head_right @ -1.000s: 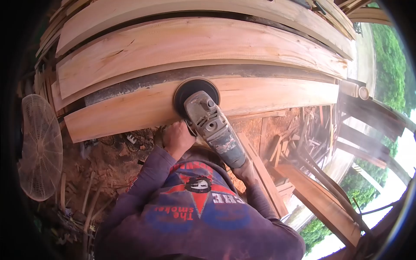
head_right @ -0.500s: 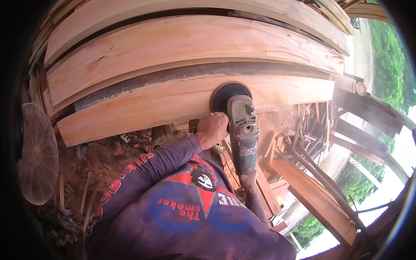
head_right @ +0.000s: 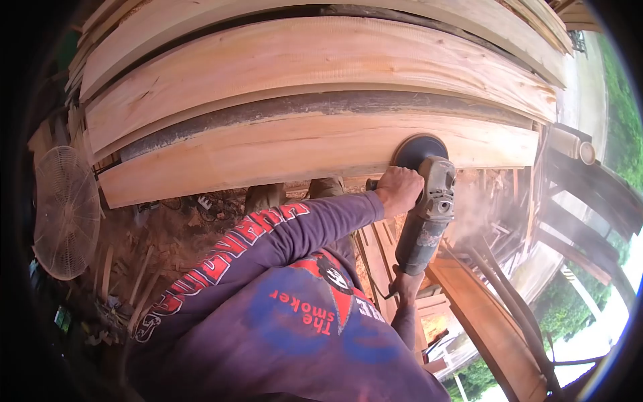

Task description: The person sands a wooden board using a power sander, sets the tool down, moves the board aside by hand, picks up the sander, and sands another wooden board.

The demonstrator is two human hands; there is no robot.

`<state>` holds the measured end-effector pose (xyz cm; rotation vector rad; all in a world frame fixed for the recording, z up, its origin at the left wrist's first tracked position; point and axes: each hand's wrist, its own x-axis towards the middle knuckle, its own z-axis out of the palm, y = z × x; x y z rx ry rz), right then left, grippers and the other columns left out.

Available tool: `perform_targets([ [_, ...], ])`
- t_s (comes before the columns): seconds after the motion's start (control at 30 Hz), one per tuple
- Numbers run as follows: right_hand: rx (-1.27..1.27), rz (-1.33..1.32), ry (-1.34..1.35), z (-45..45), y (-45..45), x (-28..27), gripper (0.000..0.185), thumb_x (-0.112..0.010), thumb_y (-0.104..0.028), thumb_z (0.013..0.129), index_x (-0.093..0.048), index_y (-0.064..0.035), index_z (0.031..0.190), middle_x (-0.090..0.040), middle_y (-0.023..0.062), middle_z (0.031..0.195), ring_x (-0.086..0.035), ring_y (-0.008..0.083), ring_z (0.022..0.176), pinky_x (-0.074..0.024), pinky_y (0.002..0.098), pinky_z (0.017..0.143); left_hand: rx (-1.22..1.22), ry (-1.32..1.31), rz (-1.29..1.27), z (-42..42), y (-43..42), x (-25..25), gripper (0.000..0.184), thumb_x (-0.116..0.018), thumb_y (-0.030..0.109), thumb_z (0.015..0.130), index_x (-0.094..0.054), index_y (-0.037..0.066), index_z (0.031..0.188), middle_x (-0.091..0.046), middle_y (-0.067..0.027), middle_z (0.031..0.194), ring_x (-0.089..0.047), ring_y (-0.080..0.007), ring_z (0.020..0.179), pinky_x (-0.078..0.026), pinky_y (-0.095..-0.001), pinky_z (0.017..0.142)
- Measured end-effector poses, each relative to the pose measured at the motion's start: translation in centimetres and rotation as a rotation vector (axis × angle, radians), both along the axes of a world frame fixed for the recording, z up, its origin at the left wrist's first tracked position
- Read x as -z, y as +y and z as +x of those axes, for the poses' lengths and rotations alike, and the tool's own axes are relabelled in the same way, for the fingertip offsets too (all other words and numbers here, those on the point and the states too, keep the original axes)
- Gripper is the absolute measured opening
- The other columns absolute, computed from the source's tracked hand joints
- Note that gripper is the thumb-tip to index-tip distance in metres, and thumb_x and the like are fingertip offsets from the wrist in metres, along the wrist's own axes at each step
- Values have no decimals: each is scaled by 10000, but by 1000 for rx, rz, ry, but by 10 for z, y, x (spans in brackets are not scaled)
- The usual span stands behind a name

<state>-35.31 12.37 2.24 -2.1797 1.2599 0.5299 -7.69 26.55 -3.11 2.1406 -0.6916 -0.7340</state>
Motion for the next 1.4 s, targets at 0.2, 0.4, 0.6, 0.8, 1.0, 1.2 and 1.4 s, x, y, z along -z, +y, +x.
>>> perform_targets([
  [0.2,-1,124,-18,-8,-24,9,224,-787,-134,707,-697,37,820,-678,70,740,-617,152,671,-488,354,613,-49,60,17,-14,27,-4,101,-693,97,746,-749,19,779,-747,-203,819,-761,-328,798,-599,-429,715],
  [0.4,-193,140,-25,-9,39,21,335,-819,-163,723,-727,71,944,-760,140,893,-700,164,849,-555,352,759,-198,120,67,-58,150,-9,299,-783,205,724,-705,-46,865,-734,-242,886,-742,-381,854,-601,-464,768],
  [0.6,-416,226,-89,-8,124,19,359,-809,-180,739,-729,84,969,-769,216,899,-752,227,882,-577,381,768,-340,234,145,-118,278,-2,327,-765,221,763,-688,-42,942,-724,-233,942,-738,-363,891,-600,-466,771],
  [0.8,-684,337,-181,37,249,29,350,-799,-202,778,-737,63,997,-766,244,952,-763,273,953,-581,394,772,-744,228,206,-160,427,4,301,-736,161,719,-632,-24,932,-716,-275,866,-721,-436,830,-581,-513,773],
  [1.0,-1116,296,-86,117,364,16,379,-833,-240,772,-739,59,986,-761,244,905,-773,301,913,-589,389,735,-1011,188,203,-185,542,-7,251,-701,160,767,-635,-23,926,-714,-223,865,-726,-391,820,-590,-474,742],
  [1.2,-1363,349,-155,176,446,31,376,-837,-234,756,-731,62,962,-751,255,871,-771,325,902,-590,409,712,-1316,199,263,-207,611,17,211,-707,162,756,-663,5,890,-714,-218,858,-724,-394,817,-585,-480,748],
  [1.4,-1591,285,-103,217,525,44,327,-820,-194,740,-721,56,927,-740,266,846,-764,343,905,-590,422,695,-1551,215,234,-216,674,15,198,-711,166,746,-685,5,858,-714,-230,866,-714,-420,835,-579,-493,770],
])
